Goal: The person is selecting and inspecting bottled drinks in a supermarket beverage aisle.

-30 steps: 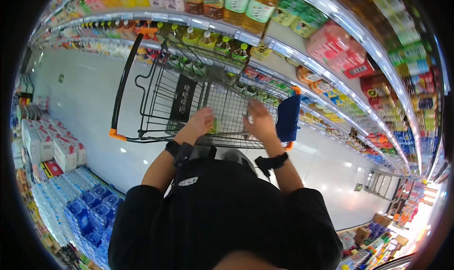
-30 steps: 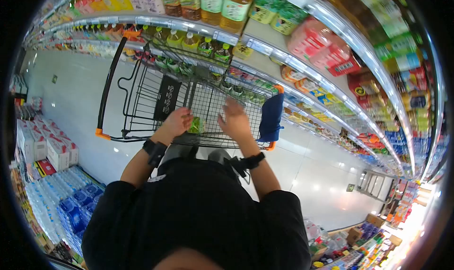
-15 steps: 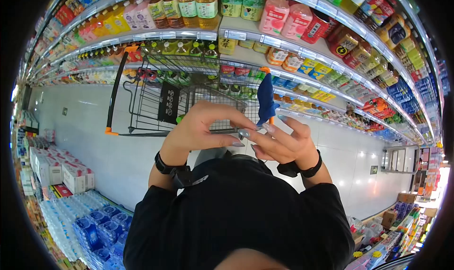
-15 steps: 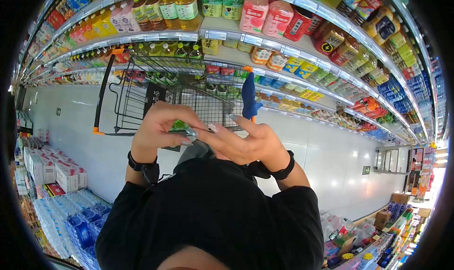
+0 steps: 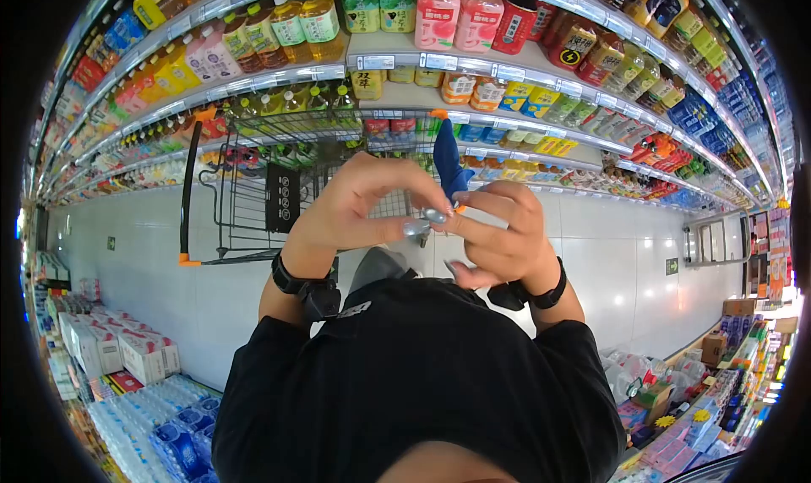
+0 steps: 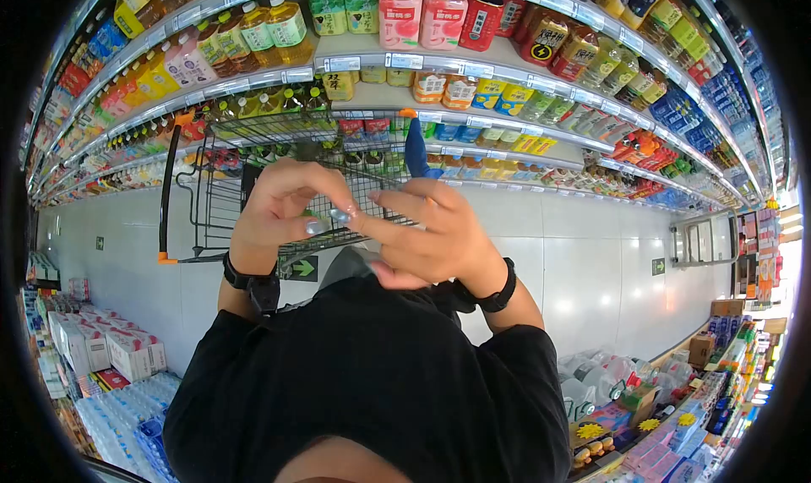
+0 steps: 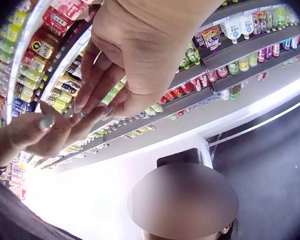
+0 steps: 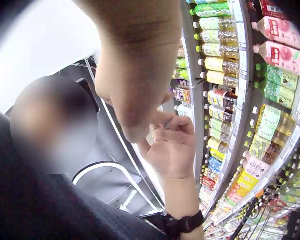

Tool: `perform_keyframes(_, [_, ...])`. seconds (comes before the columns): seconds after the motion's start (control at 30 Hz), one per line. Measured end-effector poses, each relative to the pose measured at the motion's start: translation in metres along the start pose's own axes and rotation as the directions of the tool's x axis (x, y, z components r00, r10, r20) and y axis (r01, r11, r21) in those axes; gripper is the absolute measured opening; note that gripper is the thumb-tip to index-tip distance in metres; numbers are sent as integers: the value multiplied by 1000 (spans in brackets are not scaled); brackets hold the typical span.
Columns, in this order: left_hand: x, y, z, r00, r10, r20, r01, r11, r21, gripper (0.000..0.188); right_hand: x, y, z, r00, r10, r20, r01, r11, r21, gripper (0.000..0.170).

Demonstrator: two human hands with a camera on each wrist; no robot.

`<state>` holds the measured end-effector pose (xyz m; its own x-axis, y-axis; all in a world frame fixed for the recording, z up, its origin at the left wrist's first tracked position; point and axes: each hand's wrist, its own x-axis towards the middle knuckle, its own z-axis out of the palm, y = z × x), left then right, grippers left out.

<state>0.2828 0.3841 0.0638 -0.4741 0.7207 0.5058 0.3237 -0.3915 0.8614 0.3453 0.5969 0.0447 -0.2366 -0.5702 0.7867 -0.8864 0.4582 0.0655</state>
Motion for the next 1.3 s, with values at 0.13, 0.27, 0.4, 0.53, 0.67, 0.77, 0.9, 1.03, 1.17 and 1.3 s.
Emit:
perform_keyframes(0.13, [15, 5, 10, 996, -73, -55, 69, 994, -80, 24, 1, 7, 9, 902, 422, -87, -95, 391, 916, 20])
perform_keyframes(0.27, [34, 20, 19, 995, 75, -67, -41, 913, 407, 26, 15, 13, 23, 800, 589, 117, 195, -439, 877, 36])
perform_keyframes(0.4, [46, 29, 28, 945, 314, -95, -177, 732, 658, 29, 22, 16, 19, 813, 528, 246, 212, -661, 720, 47])
perform_keyframes(0.53, [50, 27, 30, 911, 403, -90, -234, 683, 692, 30, 25, 13, 16, 822, 510, 254, 243, -718, 652, 54])
perform_keyframes(0.67, [52, 28, 31, 907, 412, -87, -233, 664, 711, 28, 25, 13, 13, 817, 520, 250, 253, -713, 653, 55])
perform_keyframes(0.77, [53, 26, 31, 902, 424, -85, -242, 657, 714, 27, 26, 13, 13, 813, 539, 221, 263, -678, 686, 54])
perform_keyframes(0.9, [54, 26, 35, 900, 428, -79, -238, 637, 733, 27, 24, 10, 9, 800, 567, 197, 261, -624, 736, 53])
perform_keyframes(1.03, [52, 28, 37, 907, 417, -58, -232, 609, 758, 26, 22, 9, 7, 808, 566, 167, 223, -555, 802, 54])
perform_keyframes(1.17, [49, 27, 40, 916, 395, -68, -209, 616, 760, 25, 18, 9, 5, 804, 574, 155, 138, -434, 890, 55])
perform_keyframes(1.3, [46, 26, 42, 922, 380, -79, -194, 627, 755, 24, 18, 3, -3, 734, 661, 158, 34, -268, 963, 55])
